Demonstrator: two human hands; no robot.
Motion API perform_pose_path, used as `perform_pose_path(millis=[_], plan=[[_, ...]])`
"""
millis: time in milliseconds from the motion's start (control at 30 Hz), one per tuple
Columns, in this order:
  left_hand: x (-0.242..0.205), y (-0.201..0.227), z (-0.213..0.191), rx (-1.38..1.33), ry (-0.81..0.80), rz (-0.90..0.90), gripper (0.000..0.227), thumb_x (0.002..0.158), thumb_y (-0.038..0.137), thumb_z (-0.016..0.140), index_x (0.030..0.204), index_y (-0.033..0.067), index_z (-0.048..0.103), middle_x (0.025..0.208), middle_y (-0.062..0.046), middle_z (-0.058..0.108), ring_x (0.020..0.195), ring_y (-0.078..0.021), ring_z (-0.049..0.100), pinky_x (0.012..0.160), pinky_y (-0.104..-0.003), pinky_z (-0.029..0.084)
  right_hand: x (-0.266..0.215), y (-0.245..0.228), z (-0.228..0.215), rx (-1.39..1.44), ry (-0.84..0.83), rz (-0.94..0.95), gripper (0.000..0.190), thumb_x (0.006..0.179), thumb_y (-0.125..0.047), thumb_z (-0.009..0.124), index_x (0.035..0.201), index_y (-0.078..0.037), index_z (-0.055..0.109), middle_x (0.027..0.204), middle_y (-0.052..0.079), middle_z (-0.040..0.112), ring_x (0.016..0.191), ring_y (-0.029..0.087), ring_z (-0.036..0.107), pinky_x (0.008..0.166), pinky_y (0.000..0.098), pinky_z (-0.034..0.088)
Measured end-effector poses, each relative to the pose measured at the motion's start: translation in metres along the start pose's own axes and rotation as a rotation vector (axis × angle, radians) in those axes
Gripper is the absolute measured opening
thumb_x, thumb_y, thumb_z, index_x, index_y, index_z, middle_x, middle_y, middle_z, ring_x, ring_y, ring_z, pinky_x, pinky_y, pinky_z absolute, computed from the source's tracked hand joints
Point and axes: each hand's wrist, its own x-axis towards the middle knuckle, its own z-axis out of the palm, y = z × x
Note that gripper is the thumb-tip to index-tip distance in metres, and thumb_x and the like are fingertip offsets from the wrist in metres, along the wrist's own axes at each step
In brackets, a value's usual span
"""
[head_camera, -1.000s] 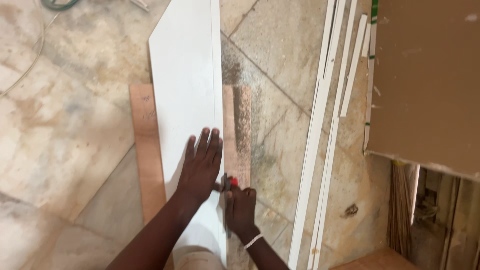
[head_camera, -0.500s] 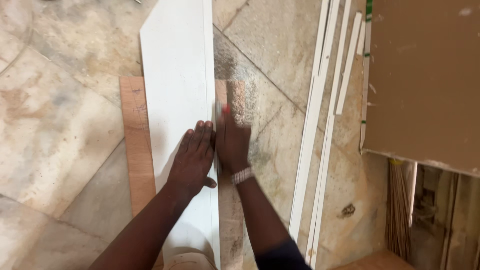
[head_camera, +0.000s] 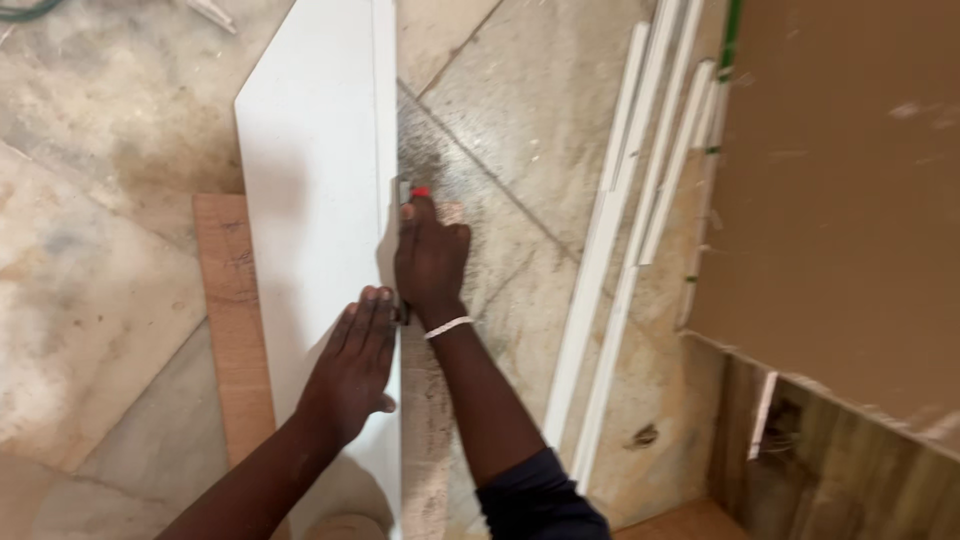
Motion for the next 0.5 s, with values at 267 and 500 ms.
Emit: perform_pose_path(millis=[267, 500], plan=[[0.001, 0.008, -0.013, 0.126, -0.045, -0.079, 0.130, 0.063, 0.054, 0.088, 0.152, -0.0137, 0.022, 0.166, -0.029, 0.011, 0.155, -0.0405, 0.007, 0.126, -0.048, 0.006, 0.005, -0.015, -0.013, 0.033, 0.086, -0.097, 0.046, 0.112, -0.037, 0.028, 0.123, -0.009, 0.062, 0.059, 0.007, 0.060, 0.054, 0.025, 0.051, 0.083, 0.0400, 0.037], [-0.013, 0.015, 0.002, 0.090, -0.071, -0.107, 0.129, 0.066, 0.051, 0.091, 0.153, -0.0116, 0.019, 0.168, -0.028, 0.005, 0.158, -0.0389, 0.002, 0.127, -0.047, 0.006, -0.016, 0.005, 0.004, 0.027, 0.195, -0.151, 0.045, 0.112, -0.040, 0.031, 0.126, -0.011, 0.062, 0.063, 0.008, 0.063, 0.059, 0.027, 0.060, 0.080, 0.0429, 0.042]])
